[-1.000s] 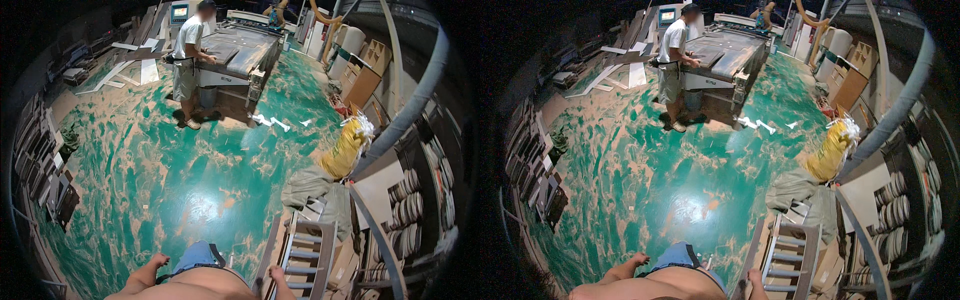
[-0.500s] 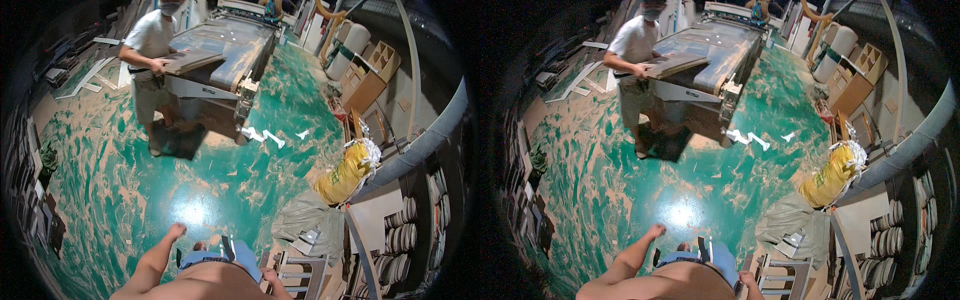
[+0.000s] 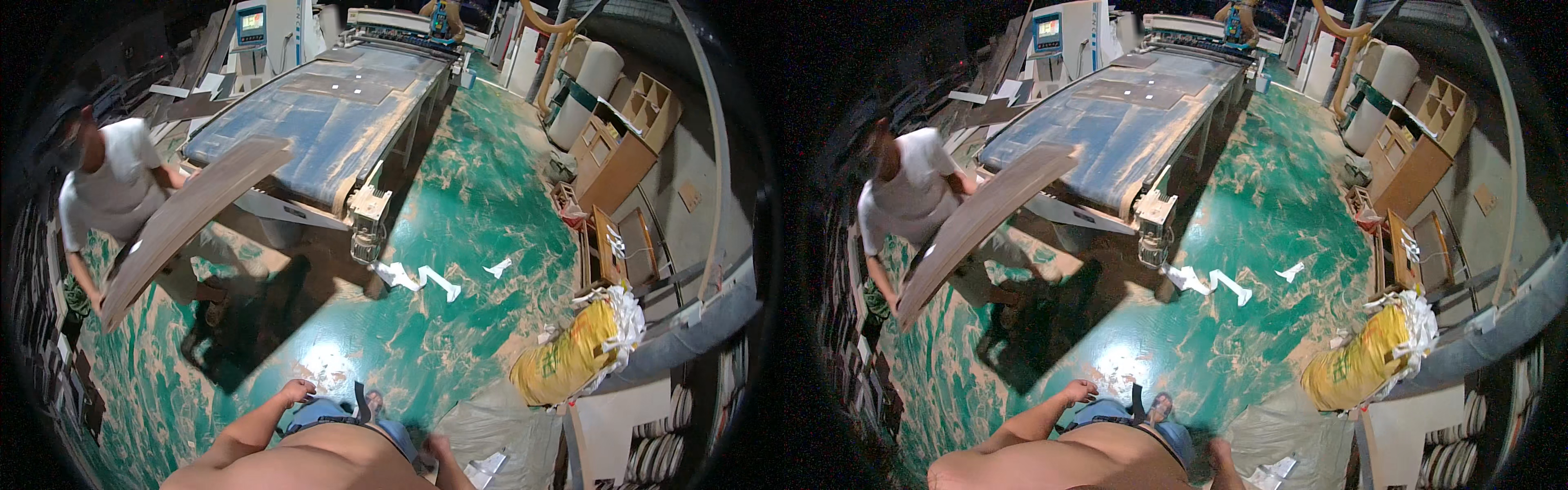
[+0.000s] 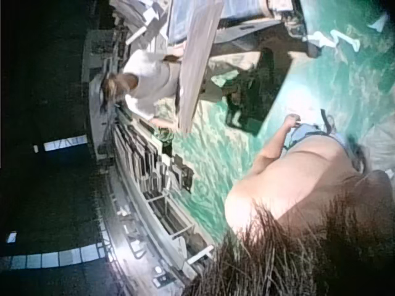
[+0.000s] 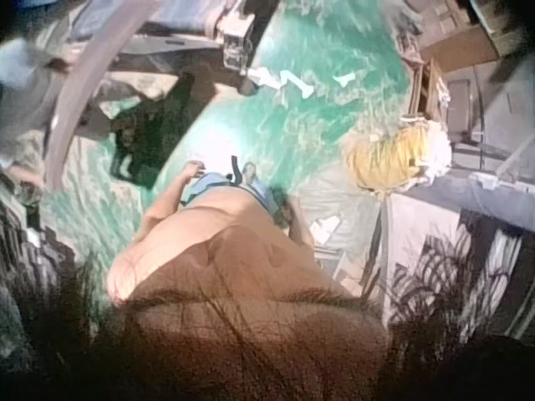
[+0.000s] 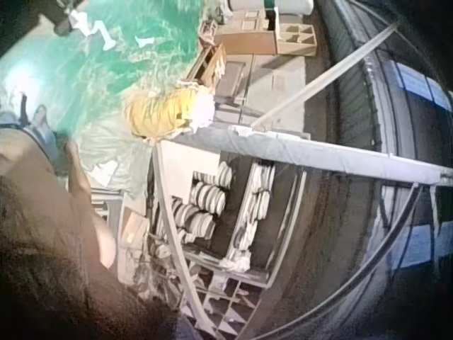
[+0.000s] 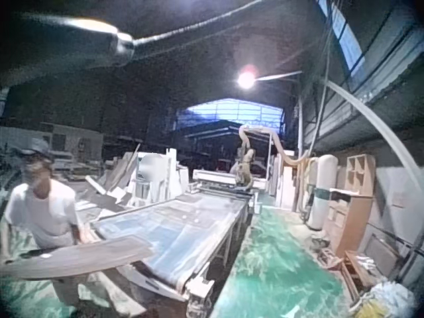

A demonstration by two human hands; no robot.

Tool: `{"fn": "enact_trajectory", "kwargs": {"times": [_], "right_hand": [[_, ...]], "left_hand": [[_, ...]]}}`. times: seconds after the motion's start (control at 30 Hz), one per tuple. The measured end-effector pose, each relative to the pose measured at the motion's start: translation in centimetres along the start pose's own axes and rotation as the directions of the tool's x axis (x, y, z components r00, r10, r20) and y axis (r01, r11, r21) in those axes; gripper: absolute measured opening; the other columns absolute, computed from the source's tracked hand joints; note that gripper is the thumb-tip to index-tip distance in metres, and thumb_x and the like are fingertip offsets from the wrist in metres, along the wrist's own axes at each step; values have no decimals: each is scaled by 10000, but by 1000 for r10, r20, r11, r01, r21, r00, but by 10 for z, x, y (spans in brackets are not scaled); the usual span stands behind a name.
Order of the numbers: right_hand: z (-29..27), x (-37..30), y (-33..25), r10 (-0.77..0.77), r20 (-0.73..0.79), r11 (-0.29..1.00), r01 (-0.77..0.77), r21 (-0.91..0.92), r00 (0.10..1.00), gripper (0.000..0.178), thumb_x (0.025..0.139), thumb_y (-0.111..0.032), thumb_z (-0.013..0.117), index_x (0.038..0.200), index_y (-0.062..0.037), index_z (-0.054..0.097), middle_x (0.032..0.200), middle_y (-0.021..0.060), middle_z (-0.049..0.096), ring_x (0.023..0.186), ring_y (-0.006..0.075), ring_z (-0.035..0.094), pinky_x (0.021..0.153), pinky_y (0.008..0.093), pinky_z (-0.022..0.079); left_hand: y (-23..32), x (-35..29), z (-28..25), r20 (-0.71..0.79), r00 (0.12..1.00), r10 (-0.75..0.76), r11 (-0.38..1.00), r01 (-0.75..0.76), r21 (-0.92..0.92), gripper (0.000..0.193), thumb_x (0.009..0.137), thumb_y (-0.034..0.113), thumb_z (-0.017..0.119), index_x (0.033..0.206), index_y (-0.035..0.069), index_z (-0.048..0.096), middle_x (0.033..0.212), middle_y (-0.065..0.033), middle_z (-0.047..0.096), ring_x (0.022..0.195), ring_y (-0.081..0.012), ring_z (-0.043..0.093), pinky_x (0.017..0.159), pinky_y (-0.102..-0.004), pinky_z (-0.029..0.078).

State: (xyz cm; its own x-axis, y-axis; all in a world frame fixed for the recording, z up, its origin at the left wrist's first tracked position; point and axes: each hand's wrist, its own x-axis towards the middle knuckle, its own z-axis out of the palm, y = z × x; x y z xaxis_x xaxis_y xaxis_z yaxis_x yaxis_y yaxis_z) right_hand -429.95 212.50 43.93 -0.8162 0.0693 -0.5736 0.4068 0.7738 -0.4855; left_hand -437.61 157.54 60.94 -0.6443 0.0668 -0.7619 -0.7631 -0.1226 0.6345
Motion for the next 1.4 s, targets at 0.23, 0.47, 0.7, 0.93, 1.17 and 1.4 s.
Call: {"fn": "enact_trajectory", "kwargs": {"times": [0.23,0.47,0.7,0.93,1.17,1.4], "right_hand": [[-142,122,-312,-20,-149,796,106,596,989,217,800,-174,477,696,-29,601,617,65,587,522,138,545,480,279,431],[-150,256,-317,-49,-205,856,147,496,977,159,833,-133,530,885,3,595,767,78,611,637,164,578,552,287,457],[-202,239,-381,230,76,813,-235,533,970,253,832,-102,507,1052,15,552,824,124,623,702,200,608,604,305,488],[-288,377,-391,35,93,950,-62,306,995,165,846,-154,498,805,-17,581,694,104,603,563,175,589,456,280,450],[-293,429,-660,-338,-42,816,315,485,940,190,834,-92,465,978,10,536,725,94,593,552,142,547,479,254,437],[-145,316,-865,-552,240,773,382,507,799,269,826,-24,451,1080,53,488,792,117,610,621,143,570,567,252,467]], "left_hand": [[111,54,18,-76,979,187,950,-160,267,161,762,119,534,801,7,642,737,-69,625,683,-141,577,649,-270,468],[230,206,71,51,983,178,942,-185,279,155,723,164,569,764,52,667,763,-60,641,695,-151,574,680,-284,463],[291,209,56,19,966,259,926,-253,279,240,757,250,589,867,46,649,814,-81,649,740,-161,607,706,-293,471],[211,152,-42,-552,834,7,1000,-22,-20,249,753,241,591,771,-3,637,715,-107,633,640,-177,609,603,-313,479],[31,122,-70,-507,801,-318,562,-272,-781,95,780,66,506,851,17,547,797,-110,604,610,-234,572,487,-321,428],[-31,78,-70,-495,867,-62,997,34,-65,170,776,108,464,828,42,612,729,-85,602,633,-229,588,568,-362,455]]}}
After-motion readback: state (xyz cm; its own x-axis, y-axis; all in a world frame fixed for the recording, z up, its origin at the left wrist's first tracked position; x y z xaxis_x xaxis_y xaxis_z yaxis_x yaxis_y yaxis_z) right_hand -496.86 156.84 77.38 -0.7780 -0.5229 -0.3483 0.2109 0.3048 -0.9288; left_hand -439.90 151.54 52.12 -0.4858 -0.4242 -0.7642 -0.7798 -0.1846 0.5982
